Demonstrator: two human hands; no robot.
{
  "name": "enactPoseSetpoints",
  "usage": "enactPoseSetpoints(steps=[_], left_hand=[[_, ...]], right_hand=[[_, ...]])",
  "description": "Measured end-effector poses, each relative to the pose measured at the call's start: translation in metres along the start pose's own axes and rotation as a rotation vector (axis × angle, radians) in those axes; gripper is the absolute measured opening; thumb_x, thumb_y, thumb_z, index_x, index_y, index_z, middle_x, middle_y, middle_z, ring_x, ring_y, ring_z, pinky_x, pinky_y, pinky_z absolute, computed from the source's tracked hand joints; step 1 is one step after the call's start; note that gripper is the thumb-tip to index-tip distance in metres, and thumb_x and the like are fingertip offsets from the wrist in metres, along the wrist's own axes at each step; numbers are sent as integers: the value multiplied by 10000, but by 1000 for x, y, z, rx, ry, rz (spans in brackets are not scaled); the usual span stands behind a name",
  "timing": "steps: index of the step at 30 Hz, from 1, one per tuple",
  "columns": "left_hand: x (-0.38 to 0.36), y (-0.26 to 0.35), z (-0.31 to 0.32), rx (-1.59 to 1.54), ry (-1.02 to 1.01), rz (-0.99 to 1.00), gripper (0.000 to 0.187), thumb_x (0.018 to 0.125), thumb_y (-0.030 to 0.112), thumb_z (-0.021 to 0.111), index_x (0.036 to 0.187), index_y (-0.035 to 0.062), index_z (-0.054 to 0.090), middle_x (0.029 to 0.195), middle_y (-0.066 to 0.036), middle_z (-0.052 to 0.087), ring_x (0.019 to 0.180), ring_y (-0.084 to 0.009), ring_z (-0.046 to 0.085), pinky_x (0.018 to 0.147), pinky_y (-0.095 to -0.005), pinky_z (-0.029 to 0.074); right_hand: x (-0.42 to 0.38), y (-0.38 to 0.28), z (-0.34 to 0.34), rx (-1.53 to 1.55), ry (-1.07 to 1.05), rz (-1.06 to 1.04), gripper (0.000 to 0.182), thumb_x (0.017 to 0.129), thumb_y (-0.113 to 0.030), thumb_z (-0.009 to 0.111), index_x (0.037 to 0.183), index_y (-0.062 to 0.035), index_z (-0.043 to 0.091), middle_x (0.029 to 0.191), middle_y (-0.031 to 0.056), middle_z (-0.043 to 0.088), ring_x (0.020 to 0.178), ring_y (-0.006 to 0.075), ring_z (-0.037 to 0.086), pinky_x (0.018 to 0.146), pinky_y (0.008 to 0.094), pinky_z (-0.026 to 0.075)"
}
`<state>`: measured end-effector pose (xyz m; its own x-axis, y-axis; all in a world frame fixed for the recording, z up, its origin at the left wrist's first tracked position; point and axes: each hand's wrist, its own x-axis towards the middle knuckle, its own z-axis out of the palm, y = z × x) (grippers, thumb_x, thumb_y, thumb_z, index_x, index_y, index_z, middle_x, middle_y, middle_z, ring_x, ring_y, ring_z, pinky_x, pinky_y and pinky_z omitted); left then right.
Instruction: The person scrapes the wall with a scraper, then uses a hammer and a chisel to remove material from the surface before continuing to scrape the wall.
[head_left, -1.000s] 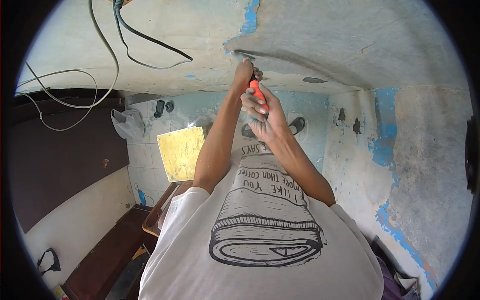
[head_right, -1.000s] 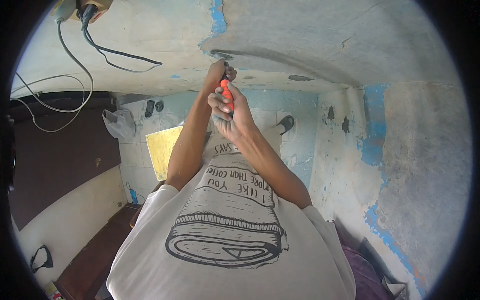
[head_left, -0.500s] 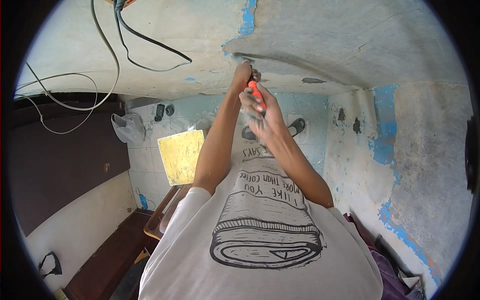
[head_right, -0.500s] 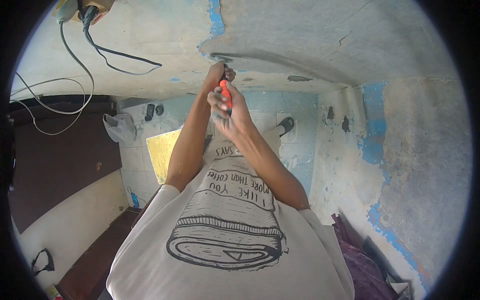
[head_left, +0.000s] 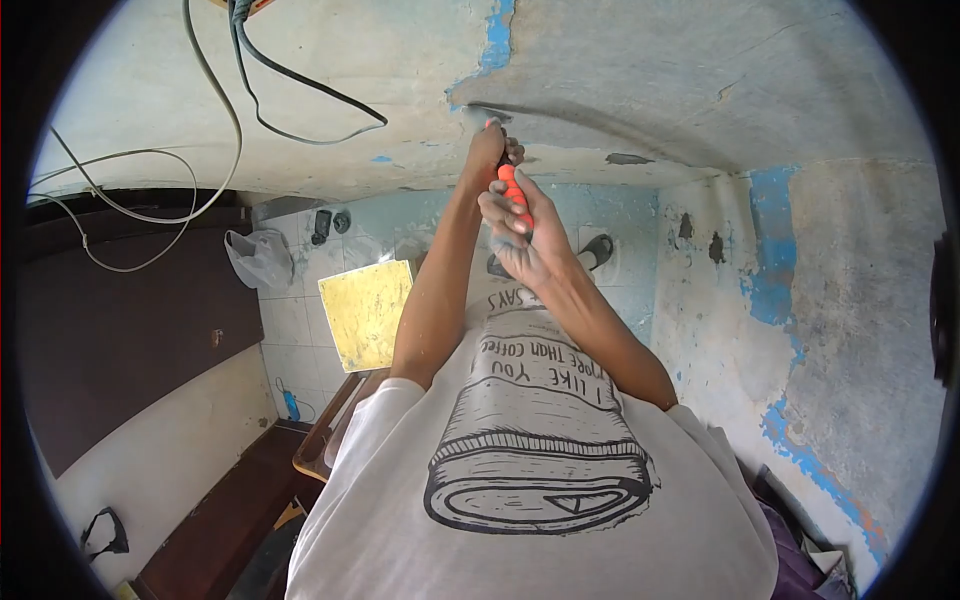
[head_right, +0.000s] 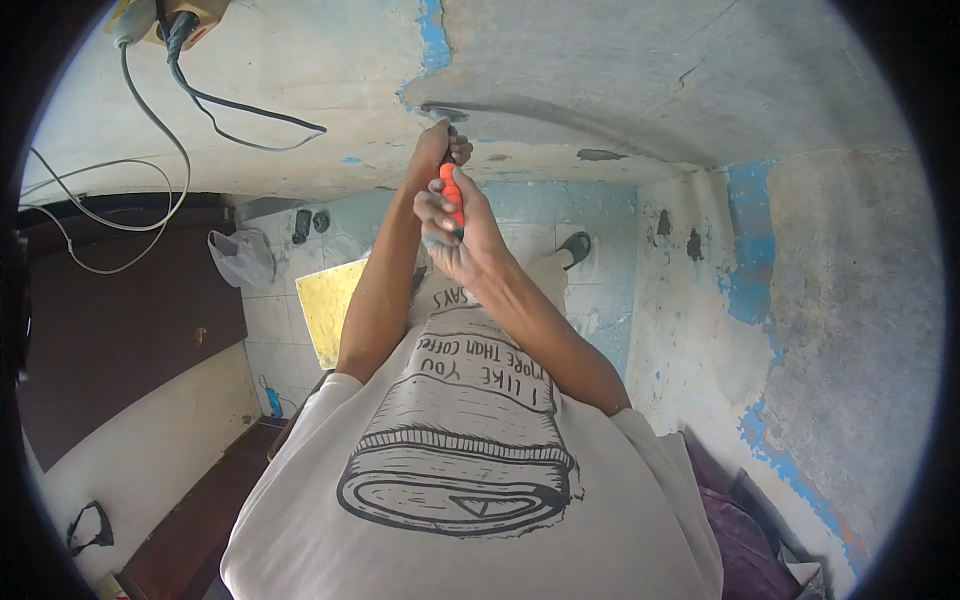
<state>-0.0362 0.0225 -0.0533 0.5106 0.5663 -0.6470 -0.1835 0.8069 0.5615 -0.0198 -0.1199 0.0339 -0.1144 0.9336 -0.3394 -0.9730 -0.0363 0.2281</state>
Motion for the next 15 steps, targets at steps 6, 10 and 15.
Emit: enactPoseSetpoints(steps=[6,10,15], left_hand=[[16,-7,-13,-19,39,-49,294,978,237,358,718,102,333,568,16,309,483,-100,304,430,-270,257],[25,-8,-15,13,-94,-1,226,974,193,335,775,87,318,593,-17,358,484,-126,362,410,-278,296],[47,-15,-28,-73,-65,-42,222,969,167,325,762,89,306,593,-11,332,482,-124,334,413,-294,293]], right_hand=[[12,-2,-16,-44,-27,4,257,987,-267,481,834,-61,481,620,-17,402,441,62,375,310,181,248],[6,-6,-8,50,-45,36,264,987,-239,484,868,-4,498,631,3,387,434,61,364,326,187,237],[23,-15,-29,25,-29,21,283,992,-252,475,861,-1,491,628,7,379,423,61,340,324,192,227]])
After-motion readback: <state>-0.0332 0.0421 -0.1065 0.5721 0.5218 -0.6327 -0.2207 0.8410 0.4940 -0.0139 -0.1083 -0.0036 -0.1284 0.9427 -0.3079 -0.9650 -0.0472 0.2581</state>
